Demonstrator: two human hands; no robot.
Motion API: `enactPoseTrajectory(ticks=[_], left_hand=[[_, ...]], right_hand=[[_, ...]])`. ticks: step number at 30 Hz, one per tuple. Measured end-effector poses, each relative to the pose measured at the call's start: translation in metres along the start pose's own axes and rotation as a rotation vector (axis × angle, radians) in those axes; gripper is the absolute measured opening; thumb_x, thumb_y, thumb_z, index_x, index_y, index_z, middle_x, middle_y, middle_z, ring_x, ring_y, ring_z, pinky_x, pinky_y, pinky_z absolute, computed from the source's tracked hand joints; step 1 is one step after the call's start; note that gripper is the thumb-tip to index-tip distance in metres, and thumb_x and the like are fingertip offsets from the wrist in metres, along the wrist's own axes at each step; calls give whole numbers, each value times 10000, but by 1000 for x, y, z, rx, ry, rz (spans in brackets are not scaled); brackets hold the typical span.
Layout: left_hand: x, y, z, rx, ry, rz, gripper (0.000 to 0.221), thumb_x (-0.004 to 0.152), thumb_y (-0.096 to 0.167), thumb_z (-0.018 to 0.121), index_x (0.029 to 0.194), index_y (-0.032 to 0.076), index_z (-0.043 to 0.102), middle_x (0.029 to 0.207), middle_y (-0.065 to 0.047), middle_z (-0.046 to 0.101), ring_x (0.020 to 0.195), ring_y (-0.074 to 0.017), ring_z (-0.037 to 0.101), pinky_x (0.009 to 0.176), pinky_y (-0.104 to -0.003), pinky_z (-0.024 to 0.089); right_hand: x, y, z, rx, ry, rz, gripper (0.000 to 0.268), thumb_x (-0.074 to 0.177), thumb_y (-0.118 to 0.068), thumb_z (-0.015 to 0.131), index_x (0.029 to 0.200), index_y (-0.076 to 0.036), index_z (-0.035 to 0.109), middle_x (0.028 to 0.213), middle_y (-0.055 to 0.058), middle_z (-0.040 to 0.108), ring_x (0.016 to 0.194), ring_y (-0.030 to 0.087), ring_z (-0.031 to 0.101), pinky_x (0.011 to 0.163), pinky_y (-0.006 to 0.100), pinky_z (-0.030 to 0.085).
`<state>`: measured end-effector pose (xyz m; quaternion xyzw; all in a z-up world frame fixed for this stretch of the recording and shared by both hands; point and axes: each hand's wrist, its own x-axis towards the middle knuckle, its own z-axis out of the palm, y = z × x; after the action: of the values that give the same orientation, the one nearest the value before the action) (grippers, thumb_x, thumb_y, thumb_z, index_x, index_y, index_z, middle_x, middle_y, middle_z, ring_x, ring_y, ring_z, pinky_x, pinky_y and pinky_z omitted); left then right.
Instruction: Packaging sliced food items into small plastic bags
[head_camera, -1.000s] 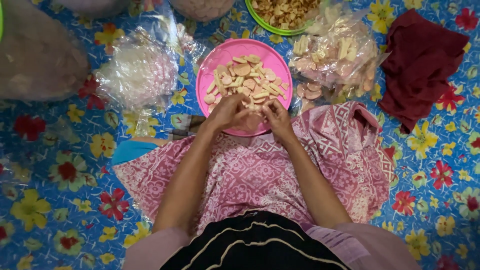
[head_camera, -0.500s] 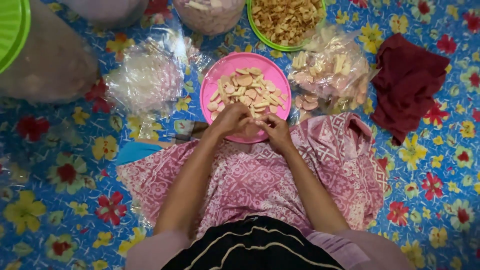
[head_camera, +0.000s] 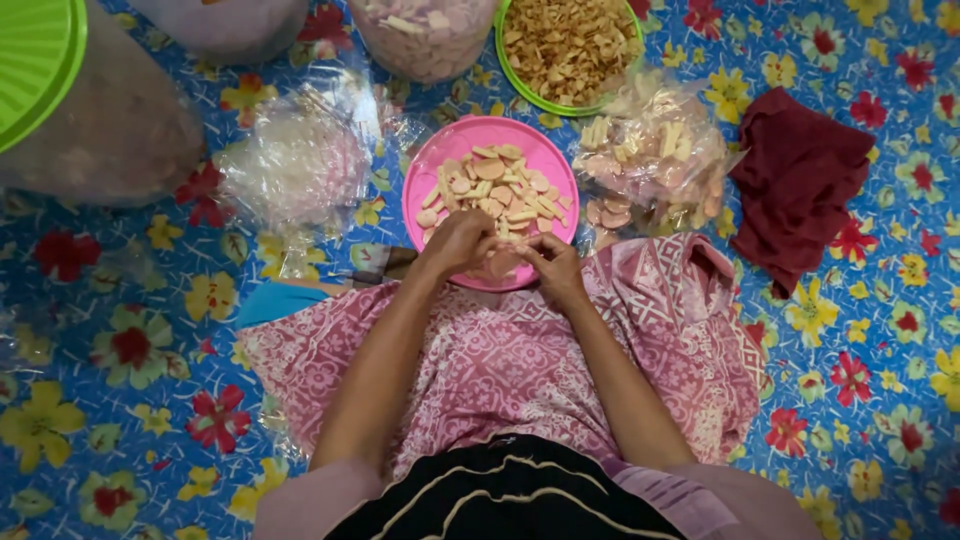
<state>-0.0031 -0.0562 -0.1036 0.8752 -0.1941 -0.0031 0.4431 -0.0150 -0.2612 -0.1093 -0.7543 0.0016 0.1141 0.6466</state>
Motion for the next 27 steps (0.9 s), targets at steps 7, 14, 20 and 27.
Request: enactPoseTrajectory(ticks=[7,14,20,27], left_hand=[[0,26,-22,-14,-21,-64,178,756,219,699,712,80,596,665,-163,593,741,-377,614,690,-457,477],[10,38,-36,-146,99,-232,183,823,276,679,909,124,625,671,-121,615,684,-328,631,639,-419,494],[10,24,-28,-144,181,-297,178,847,275,677,968,153,631,676,-61,654,609,-240,648,554,-329,504],[11,33,-37,-128,145,-244,137,839,125,650,966,76,641,690,-148,648,609,-319,647,548,-359,513]], right_hand=[[-5,-10,2,49,46,28,98,821,-142,707,883,-74,675,669,20,588,588,77,510,546,181,433],[-7,-14,-7,91,59,65,147,845,-131,663,981,-78,645,691,56,621,575,96,563,531,194,457],[-26,-115,-41,212,302,140,95,835,-140,629,915,-133,577,710,46,610,509,85,560,388,172,441],[30,-110,-180,72,784,-375,154,865,-51,655,900,-141,536,751,79,630,540,138,595,481,235,533]])
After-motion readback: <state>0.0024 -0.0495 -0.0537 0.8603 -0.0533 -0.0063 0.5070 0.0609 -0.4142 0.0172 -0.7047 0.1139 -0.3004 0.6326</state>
